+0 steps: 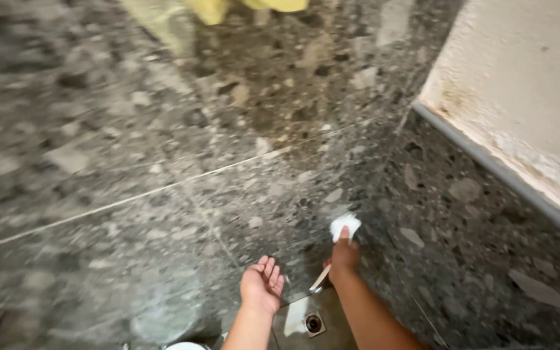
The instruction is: Cleaning and rinsing a shower wall and window with a brush and bucket of water.
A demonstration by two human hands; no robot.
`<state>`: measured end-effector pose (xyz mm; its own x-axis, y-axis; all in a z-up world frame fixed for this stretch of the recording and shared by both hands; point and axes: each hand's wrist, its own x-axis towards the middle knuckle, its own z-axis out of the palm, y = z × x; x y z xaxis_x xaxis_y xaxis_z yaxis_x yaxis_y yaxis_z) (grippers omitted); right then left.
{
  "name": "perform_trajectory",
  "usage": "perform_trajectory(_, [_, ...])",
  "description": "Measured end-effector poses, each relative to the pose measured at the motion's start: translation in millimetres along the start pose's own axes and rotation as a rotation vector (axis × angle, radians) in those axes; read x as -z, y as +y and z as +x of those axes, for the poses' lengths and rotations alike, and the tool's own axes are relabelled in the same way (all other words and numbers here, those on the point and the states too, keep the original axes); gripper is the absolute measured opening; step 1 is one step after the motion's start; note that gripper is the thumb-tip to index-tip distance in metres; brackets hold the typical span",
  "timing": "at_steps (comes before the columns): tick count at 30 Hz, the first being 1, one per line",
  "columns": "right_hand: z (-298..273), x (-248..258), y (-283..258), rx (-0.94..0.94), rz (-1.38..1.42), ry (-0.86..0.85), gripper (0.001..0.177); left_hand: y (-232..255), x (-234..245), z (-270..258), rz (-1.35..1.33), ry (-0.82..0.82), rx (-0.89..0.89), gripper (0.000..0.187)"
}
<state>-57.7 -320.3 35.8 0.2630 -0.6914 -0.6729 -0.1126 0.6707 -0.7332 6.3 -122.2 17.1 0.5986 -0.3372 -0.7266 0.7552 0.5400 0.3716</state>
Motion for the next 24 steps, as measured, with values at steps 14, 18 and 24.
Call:
perform_trajectory(14, [-220.4,-101.6,-17.2,0.89,0.27,-0.367,0.029,80.6,83.9,-50.0,-0.126,0.011,-0.125,0.05])
perform_trajectory(18, [-285.2,-138.2,23.0,1.38,-0.045,-0.209,0.029,123.1,124.1,-83.6,-0.198,-0.027,-0.192,0.051])
perform_trajectory(24, [-407.9,-178.3,84.1,1.3,-0.298,-0.479,0.036,187.8,201.9,-138.3,-0.276,-0.003,-0.254,0.052])
